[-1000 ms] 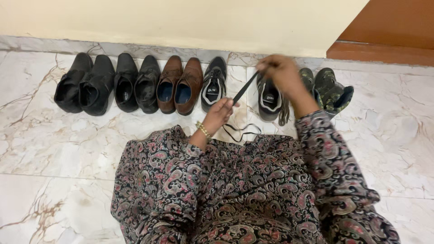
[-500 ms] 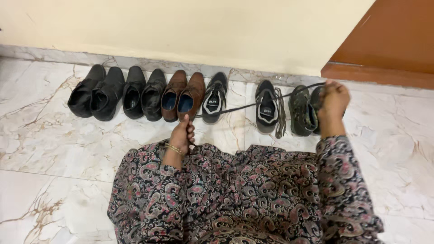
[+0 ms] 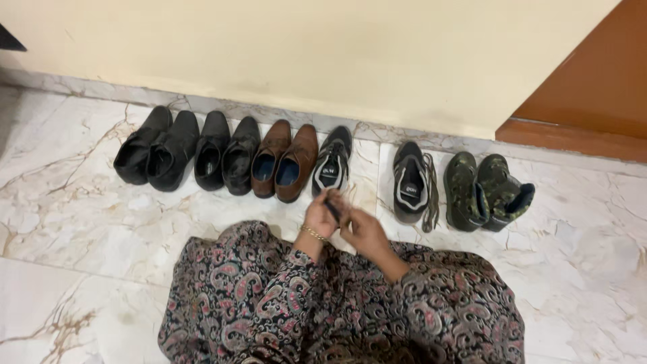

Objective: The person sits on the floor and threads a long black shoelace through the eyelets of a pair of black sneakers. They pull the lace through each eyelet, adjust the length, and tie the laces into a knot.

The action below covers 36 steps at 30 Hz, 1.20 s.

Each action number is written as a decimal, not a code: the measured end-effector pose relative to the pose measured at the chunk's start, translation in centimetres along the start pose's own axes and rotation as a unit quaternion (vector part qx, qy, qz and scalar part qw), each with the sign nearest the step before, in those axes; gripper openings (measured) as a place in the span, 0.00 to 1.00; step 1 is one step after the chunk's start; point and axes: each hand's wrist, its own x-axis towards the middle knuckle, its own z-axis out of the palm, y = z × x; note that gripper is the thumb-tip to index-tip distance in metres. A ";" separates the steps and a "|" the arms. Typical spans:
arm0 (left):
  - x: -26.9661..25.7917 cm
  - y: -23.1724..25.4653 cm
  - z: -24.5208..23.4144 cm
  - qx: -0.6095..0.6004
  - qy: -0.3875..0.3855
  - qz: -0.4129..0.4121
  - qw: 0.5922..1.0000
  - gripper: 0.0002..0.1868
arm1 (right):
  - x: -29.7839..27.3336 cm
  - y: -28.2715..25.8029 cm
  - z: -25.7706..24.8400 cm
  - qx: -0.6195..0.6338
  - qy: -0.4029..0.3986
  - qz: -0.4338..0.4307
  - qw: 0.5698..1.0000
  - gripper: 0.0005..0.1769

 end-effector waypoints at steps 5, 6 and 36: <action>2.1 6.5 -6.5 0.049 0.093 0.121 0.987 0.12 | 0.1 4.4 3.4 0.141 -0.144 0.075 0.977 0.07; 2.0 7.1 -7.2 0.080 0.117 0.140 0.980 0.13 | 1.0 5.2 3.9 0.095 -0.142 0.056 0.984 0.08; 12.8 1.8 -3.3 0.748 0.171 0.102 0.633 0.35 | -2.8 7.9 -0.5 -0.261 -0.417 0.088 0.866 0.21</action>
